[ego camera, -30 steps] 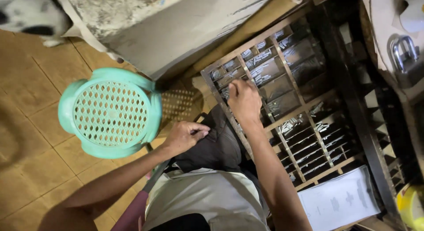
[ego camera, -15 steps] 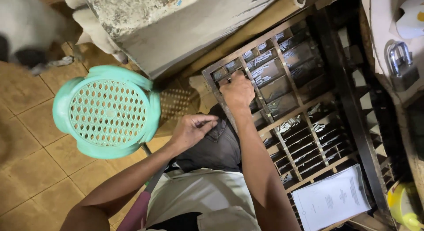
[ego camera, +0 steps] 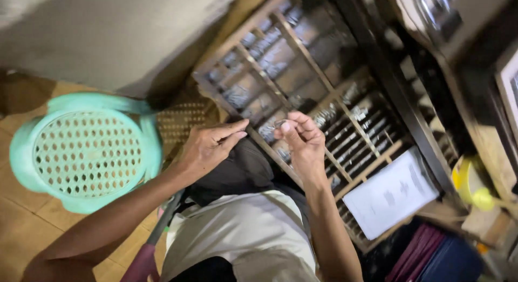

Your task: The person sorts and arranges metal movable type from a wooden case onto a flat surface. They pick up individual letters, inspect them, and place them in rows on a board. A printed document is visible on the case, and the person occasionally refers to it while organizing the type.

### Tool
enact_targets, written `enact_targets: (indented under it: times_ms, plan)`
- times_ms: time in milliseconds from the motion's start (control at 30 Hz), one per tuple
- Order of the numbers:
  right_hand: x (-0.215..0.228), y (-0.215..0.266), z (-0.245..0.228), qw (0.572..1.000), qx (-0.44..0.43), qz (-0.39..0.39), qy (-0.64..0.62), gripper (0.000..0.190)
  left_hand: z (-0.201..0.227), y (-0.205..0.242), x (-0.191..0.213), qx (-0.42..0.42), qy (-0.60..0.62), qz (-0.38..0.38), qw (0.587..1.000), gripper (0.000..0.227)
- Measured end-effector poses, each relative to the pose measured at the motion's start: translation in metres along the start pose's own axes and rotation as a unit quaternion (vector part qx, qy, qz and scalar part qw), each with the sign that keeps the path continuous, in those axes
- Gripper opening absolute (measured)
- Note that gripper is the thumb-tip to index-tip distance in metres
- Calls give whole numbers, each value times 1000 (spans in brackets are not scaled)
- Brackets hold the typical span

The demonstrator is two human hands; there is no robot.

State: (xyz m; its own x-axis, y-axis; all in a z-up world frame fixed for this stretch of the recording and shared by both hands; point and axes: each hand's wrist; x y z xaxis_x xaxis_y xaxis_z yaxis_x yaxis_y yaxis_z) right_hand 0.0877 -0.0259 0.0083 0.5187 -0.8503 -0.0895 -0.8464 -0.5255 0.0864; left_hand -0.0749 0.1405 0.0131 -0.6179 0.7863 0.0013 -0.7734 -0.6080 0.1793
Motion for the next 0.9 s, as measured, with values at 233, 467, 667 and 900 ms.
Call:
enact_targets:
  times_ms: [233, 467, 667, 900]
  plan:
    - [42, 36, -14, 997, 42, 16, -55, 12, 22, 0, -44, -176, -97, -74, 977, 35]
    - [64, 59, -19, 995, 76, 20, -65, 12, 29, 9, -73, -331, -185, -55, 923, 38]
    - [56, 69, -40, 994, 94, 39, -30, 11, 53, 17, -86, -381, -179, -77, 904, 34]
    - [46, 74, -66, 994, 93, 27, 42, 9, 30, 12, -86, -437, -238, -68, 865, 37]
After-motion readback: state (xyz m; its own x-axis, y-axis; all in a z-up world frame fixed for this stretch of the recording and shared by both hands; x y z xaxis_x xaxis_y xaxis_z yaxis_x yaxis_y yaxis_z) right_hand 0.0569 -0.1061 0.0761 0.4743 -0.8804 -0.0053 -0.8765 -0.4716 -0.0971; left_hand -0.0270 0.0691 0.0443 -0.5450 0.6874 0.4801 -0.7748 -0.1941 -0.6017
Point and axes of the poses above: each hand's wrist, its own y-axis away from the middle knuckle, its own x-axis out of the back of the hand, z = x × y, and after that the axes turned 6 degrees about x, right-handed
